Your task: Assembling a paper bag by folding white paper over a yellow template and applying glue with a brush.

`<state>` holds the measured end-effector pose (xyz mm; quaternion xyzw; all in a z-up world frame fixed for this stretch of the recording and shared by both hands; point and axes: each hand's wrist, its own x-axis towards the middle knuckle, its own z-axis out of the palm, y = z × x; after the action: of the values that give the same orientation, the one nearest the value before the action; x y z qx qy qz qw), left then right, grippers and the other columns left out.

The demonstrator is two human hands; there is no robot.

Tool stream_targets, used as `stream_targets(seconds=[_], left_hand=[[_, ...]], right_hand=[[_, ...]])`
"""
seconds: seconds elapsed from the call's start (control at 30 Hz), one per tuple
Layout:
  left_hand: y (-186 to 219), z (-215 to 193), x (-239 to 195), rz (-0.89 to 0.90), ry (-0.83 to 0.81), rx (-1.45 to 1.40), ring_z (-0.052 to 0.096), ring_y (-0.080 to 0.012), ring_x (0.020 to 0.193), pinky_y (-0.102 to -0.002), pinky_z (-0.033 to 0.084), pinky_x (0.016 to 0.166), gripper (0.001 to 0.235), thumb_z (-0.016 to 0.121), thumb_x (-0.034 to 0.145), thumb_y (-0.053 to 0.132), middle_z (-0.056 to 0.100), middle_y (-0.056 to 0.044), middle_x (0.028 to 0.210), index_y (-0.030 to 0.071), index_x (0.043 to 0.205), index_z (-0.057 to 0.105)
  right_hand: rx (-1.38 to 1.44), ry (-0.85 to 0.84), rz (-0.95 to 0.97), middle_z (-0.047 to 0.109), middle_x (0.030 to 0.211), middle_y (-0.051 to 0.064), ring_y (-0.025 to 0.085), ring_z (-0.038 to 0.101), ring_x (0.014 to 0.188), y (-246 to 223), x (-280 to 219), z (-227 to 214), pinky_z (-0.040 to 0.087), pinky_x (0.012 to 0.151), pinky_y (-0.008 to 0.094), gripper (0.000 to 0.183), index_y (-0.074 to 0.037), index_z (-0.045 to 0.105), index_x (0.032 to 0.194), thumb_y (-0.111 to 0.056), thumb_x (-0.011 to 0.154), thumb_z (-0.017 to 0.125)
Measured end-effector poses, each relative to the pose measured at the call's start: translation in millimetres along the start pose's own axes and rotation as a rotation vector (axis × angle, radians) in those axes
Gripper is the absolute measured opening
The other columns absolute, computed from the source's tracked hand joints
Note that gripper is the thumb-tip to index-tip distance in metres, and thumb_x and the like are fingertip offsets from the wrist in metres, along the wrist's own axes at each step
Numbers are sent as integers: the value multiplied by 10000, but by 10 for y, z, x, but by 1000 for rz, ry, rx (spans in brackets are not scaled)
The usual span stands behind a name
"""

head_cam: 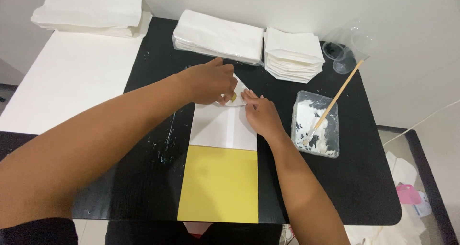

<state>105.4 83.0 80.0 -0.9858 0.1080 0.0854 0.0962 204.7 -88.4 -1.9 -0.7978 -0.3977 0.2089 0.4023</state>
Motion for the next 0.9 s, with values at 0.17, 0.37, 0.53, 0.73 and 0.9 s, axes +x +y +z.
stream_targets(seconds=[0.17, 0.37, 0.53, 0.73, 0.9], left_hand=[[136, -126, -165, -110, 48, -255, 594, -263, 1143, -451, 416, 1035, 151, 701, 942, 291, 716, -50, 1106, 205, 1034, 785], [443, 118, -330, -327, 67, -488, 583, -329, 1264, -511, 517, 1026, 458, 653, 969, 370, 573, -152, 1403, 105, 1338, 592], [767, 544, -310, -458, 248, -572, 448, -368, 1434, -516, 391, 1170, 715, 618, 1000, 363, 449, -252, 1534, 28, 1559, 325], [828, 681, -339, -474, 233, -589, 345, -376, 1497, -479, 228, 1260, 664, 511, 1043, 410, 392, -268, 1579, 5, 1547, 362], [807, 835, -344, -391, 173, -503, 269, -350, 1534, -459, 167, 1271, 662, 354, 1082, 466, 337, -231, 1627, 28, 1578, 331]], right_hand=[[-13, -2, 1, 472, 1526, 203, 308, 382, 1469, 35, 7, 1, 142, 1274, 379, 498, -2, 578, 1403, -77, 926, 456], [-20, -12, 8, 478, 1523, 204, 308, 388, 1471, 34, 11, 2, 152, 1279, 396, 508, -3, 580, 1402, -72, 917, 444], [-60, 9, 21, 497, 1519, 173, 290, 411, 1460, 15, -1, 4, 182, 1275, 399, 506, -33, 600, 1399, -86, 915, 460], [-115, 64, -29, 556, 1457, 187, 310, 483, 1405, 9, 16, 31, 255, 1250, 434, 448, -44, 637, 1373, -70, 948, 497], [-215, 77, -156, 465, 1546, 166, 313, 342, 1489, 32, 52, 118, 119, 1273, 506, 432, -81, 548, 1467, -198, 1054, 506]])
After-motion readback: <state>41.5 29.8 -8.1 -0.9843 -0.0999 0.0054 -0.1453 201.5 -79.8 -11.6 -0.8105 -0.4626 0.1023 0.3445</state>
